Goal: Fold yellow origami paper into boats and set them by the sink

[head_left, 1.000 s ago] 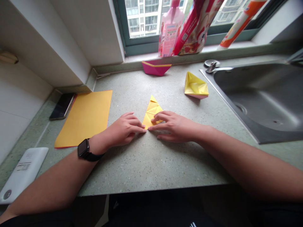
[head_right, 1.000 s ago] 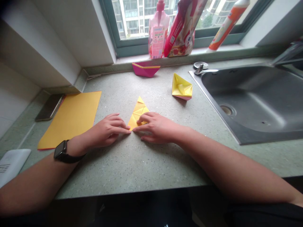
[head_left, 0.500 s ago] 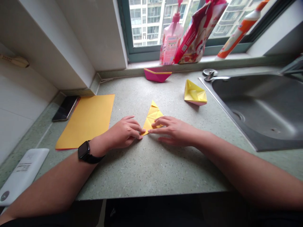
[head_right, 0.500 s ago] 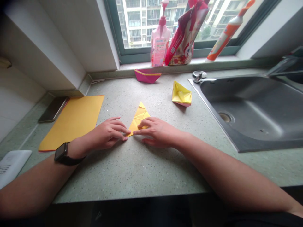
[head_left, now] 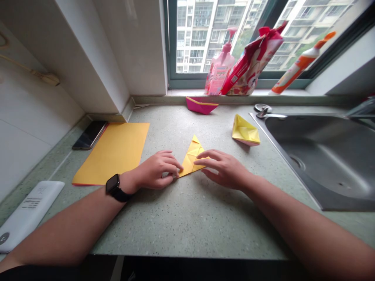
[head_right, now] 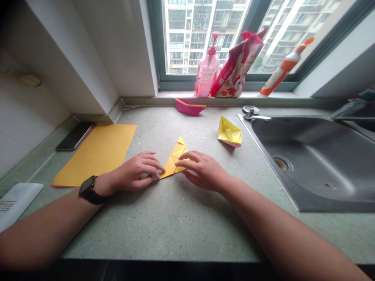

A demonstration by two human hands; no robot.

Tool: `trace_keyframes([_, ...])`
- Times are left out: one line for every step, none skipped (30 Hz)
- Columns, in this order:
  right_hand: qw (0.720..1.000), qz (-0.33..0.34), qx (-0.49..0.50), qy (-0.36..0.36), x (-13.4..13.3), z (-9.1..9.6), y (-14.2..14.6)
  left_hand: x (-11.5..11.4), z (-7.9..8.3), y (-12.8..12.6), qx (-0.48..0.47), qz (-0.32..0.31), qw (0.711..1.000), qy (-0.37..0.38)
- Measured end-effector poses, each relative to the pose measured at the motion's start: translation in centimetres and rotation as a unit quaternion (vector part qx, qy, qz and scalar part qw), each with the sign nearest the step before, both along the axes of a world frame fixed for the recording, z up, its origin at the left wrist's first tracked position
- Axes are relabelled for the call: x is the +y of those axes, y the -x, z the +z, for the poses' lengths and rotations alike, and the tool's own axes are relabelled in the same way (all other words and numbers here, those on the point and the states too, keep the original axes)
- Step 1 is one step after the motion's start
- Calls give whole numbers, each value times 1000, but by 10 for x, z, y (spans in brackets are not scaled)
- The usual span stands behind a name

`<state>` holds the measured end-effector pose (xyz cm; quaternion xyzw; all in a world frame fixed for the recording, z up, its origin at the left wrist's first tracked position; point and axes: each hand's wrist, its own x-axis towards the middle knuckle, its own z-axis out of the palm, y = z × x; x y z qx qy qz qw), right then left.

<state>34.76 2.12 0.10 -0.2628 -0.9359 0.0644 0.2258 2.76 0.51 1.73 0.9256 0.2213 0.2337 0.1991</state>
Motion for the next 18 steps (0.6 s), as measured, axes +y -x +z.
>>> trace_keyframes([1000,-25,16,-8,2,-1,-2,0,-1,-1,-7,8,1000,-4])
trace_keyframes([998,-50,26,-13,5,-2,-4,0,-1,-2,-12,15,1000,-8])
trace_keyframes([997,-74,26,-14,8,-3,-5,-1,-2,-3,-10,21,1000,-12])
trace_keyframes([995,-99,16,-11,10,-4,-7,-1,-3,-3,-3,27,1000,-15])
trace_keyframes([993,-121,-1,-5,12,-5,-8,-1,-5,-4,9,36,999,-18])
trace_keyframes([990,-138,-20,2,13,-7,-8,-1,-6,-5,24,46,998,-20])
trace_keyframes([988,-149,-39,9,15,-8,-9,-1,-7,-5,39,59,997,-22])
trace_keyframes([987,-153,-53,14,15,-8,-9,-1,-9,-6,54,72,996,-23])
trace_keyframes([986,-152,-62,18,16,-8,-9,-1,-10,-6,65,83,994,-23])
trace_keyframes([987,-148,-67,20,16,-8,-8,-1,-11,-6,72,91,993,-23])
trace_keyframes([987,-142,-69,22,15,-8,-8,-1,-12,-6,75,97,992,-24])
trace_keyframes([988,-137,-68,24,15,-7,-7,-2,-12,-6,75,102,992,-25])
trace_keyframes([989,-132,-66,26,14,-7,-7,-2,-13,-6,72,109,991,-27])
trace_keyframes([989,-127,-64,28,14,-7,-7,-2,-14,-6,68,119,990,-31])
trace_keyframes([990,-123,-60,28,14,-7,-6,-2,-14,-6,64,131,989,-34])
trace_keyframes([991,-119,-57,27,13,-7,-6,-2,-15,-6,60,145,987,-36])
trace_keyframes([992,-116,-53,26,13,-7,-6,-2,-16,-6,56,159,985,-36])
trace_keyframes([992,-113,-51,25,13,-7,-6,-1,-16,-7,51,172,983,-35])
